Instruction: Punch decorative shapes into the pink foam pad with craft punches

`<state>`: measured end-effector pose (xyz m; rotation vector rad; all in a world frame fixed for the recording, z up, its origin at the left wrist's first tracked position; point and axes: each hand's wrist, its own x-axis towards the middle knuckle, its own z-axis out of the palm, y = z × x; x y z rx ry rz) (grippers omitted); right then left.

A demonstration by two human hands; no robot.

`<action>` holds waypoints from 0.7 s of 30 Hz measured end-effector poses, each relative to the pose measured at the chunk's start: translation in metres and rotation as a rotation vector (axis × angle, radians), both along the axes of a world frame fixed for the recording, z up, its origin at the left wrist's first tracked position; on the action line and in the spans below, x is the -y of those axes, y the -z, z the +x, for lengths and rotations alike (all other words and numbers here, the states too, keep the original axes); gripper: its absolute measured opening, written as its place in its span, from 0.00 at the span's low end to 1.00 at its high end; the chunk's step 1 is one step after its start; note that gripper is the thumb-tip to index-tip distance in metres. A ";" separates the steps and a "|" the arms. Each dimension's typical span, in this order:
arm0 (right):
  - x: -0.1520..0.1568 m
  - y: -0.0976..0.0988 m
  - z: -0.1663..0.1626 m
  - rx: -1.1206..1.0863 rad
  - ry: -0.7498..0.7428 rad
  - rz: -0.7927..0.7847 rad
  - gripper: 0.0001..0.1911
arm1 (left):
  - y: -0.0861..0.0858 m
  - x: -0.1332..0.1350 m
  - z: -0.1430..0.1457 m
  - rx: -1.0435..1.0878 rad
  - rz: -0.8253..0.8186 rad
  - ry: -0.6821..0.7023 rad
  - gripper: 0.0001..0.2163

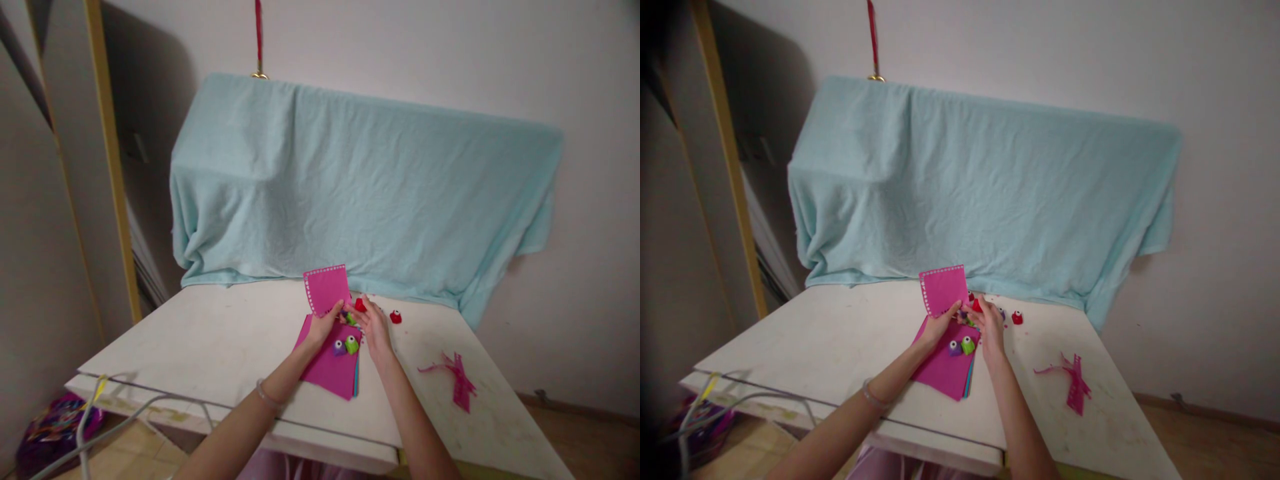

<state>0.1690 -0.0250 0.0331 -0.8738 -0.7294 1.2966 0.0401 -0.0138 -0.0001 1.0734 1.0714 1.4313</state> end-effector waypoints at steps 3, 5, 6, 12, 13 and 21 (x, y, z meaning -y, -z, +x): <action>0.001 -0.001 0.000 0.004 -0.008 -0.008 0.18 | 0.004 -0.001 0.000 -0.018 0.029 -0.018 0.21; 0.000 -0.001 0.000 0.006 -0.012 -0.004 0.18 | 0.006 -0.002 0.000 -0.026 0.039 -0.027 0.21; 0.000 0.000 -0.001 0.007 -0.011 -0.002 0.18 | 0.006 -0.002 -0.001 -0.029 0.036 -0.031 0.21; 0.000 -0.001 -0.001 0.006 -0.003 0.003 0.18 | 0.005 -0.003 -0.001 -0.034 0.033 -0.038 0.22; 0.001 -0.001 -0.001 0.007 -0.008 0.005 0.18 | 0.005 -0.002 -0.001 -0.034 0.037 -0.039 0.22; 0.000 0.000 0.001 0.019 0.014 0.005 0.19 | -0.002 0.001 0.002 0.027 0.029 -0.021 0.19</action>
